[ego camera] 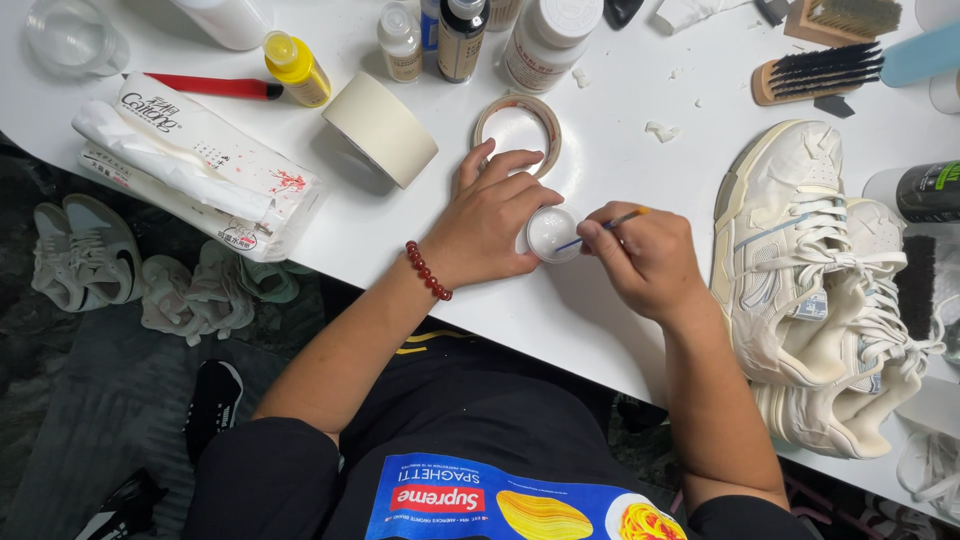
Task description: The person stirs white paint in a small plastic cup with a paintbrush, then holds a sneaker whose upper is covered with masking tape and brushes the white paint along the midsole edge, working around the shoe.
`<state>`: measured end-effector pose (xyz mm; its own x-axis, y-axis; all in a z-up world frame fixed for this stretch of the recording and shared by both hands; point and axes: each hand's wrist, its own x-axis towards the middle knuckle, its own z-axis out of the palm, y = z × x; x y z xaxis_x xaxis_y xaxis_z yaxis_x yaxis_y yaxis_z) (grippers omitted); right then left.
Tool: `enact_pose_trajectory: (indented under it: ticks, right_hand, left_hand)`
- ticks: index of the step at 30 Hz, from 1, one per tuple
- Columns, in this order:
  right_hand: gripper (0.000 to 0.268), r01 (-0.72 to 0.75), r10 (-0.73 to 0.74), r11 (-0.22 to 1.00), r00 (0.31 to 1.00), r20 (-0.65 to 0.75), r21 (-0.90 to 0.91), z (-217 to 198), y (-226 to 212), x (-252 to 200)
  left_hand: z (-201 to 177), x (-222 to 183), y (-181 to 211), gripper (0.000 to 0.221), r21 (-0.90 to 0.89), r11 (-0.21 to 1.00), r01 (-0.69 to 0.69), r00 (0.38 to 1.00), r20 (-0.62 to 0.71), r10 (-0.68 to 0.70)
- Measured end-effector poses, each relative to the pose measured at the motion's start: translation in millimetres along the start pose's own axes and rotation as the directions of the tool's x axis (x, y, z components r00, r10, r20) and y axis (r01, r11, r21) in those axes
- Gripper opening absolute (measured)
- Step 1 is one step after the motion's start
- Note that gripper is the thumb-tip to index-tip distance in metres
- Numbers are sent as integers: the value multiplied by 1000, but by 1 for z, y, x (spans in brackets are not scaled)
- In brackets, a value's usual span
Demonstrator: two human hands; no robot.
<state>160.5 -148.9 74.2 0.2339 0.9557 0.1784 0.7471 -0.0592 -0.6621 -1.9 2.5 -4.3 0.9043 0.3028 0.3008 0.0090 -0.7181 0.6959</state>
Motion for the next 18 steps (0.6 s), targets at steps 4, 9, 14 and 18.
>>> enact_pose_trajectory:
  ticks: [4, 9, 14, 18]
  right_hand:
    - [14, -45, 45, 999, 999, 7, -23, 0, -2, -4]
    - [12, 14, -14, 999, 1000, 7, -36, 3, -10, -1]
    - [12, 12, -14, 998, 999, -39, -65, 4, -10, -2]
    - [13, -1, -1, 999, 999, -53, -35, 2, -5, -7]
  left_hand:
    - [-1, 0, 2, 69, 23, 1000, -17, 999, -26, 18]
    - [6, -2, 4, 60, 85, 996, -34, 998, -48, 38]
    - [6, -2, 5, 51, 99, 994, -42, 996, -69, 49]
    - [5, -2, 5, 53, 100, 993, -54, 996, -68, 61]
